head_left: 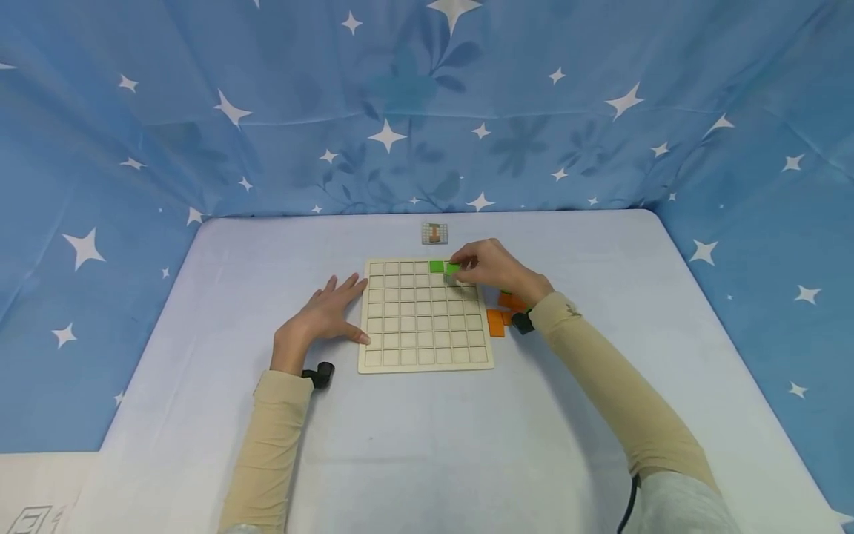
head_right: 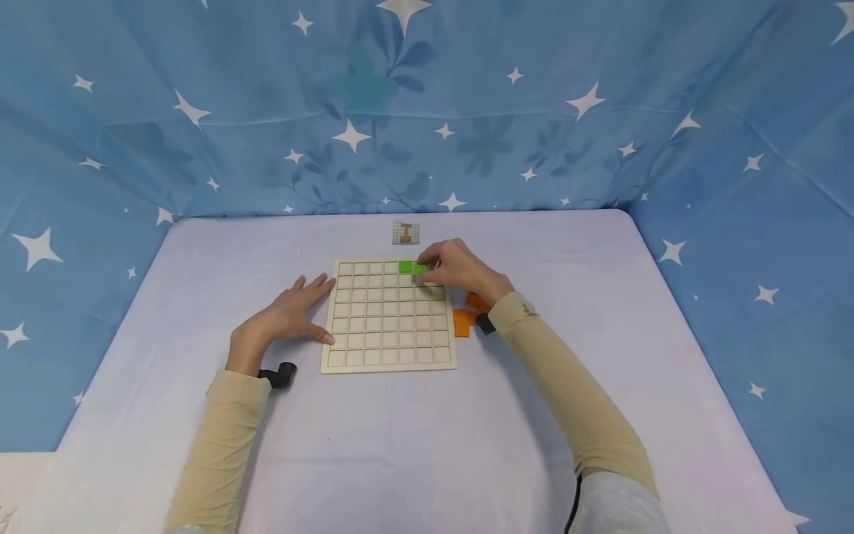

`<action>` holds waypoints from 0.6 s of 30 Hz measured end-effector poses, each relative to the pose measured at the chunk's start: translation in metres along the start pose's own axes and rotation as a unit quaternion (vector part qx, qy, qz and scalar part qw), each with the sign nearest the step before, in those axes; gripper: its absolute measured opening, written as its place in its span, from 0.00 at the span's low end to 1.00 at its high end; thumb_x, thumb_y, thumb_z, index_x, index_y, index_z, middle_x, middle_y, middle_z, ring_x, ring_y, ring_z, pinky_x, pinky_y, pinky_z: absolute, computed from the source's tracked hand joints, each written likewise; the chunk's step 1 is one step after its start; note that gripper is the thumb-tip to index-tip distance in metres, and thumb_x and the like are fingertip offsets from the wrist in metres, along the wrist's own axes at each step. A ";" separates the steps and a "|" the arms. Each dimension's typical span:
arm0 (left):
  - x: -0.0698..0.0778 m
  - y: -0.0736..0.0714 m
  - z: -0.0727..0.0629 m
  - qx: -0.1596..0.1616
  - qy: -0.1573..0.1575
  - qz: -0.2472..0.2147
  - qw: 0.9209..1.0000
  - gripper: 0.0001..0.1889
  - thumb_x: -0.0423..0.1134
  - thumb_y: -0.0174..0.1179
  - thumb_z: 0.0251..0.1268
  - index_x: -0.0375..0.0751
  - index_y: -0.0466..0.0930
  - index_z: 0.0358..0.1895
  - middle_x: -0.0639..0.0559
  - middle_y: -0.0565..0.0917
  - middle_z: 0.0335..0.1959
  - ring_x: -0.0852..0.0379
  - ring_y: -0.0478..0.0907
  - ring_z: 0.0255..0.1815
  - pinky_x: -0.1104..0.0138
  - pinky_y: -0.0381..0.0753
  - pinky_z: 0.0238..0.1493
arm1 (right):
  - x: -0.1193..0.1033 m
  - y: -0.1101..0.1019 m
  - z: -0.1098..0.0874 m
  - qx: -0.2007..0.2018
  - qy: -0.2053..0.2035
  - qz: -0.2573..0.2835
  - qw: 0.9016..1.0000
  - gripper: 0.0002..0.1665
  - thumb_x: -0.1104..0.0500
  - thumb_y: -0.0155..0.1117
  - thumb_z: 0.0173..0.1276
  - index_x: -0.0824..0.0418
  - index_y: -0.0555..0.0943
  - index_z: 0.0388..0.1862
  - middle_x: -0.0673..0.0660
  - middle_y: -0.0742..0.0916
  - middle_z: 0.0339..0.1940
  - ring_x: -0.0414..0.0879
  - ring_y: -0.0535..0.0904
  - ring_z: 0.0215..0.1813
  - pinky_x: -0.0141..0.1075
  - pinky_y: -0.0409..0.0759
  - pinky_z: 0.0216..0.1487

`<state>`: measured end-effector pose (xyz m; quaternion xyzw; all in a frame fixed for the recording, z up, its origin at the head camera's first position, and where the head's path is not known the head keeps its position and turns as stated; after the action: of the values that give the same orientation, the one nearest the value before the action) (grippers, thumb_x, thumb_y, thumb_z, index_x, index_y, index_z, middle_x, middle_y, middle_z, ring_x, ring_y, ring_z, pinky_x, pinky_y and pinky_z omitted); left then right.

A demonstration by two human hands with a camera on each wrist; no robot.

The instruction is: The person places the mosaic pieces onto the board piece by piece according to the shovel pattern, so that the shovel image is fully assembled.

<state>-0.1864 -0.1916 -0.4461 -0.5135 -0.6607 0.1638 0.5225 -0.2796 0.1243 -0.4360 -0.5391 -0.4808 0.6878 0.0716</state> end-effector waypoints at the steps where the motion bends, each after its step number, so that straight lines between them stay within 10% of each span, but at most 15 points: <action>1: 0.000 0.000 0.000 0.001 0.000 0.000 1.000 0.61 0.50 0.79 0.53 0.47 0.46 0.85 0.45 0.41 0.87 0.36 0.28 0.86 0.38 0.33 0.83 | -0.001 0.001 0.002 -0.002 -0.003 -0.002 1.000 0.19 0.57 0.72 0.69 0.63 0.87 0.56 0.59 0.90 0.48 0.49 0.84 0.45 0.41 0.85 0.45; 18: 0.001 0.000 -0.001 0.002 0.000 0.007 1.000 0.61 0.50 0.79 0.53 0.45 0.47 0.85 0.44 0.42 0.87 0.35 0.29 0.86 0.40 0.32 0.84 | -0.009 0.011 0.025 -0.010 -0.017 -0.025 0.999 0.17 0.59 0.73 0.68 0.65 0.88 0.53 0.60 0.89 0.50 0.52 0.84 0.50 0.44 0.85 0.53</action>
<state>-0.1855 -0.1910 -0.4447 -0.5171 -0.6569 0.1686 0.5222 -0.2918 0.0983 -0.4397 -0.5154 -0.5023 0.6902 0.0752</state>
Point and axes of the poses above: each hand's wrist, its own z-axis towards the middle knuckle, its own y-axis out of the palm, x = y × z, the point moved 3 cm from there along z, towards the middle knuckle
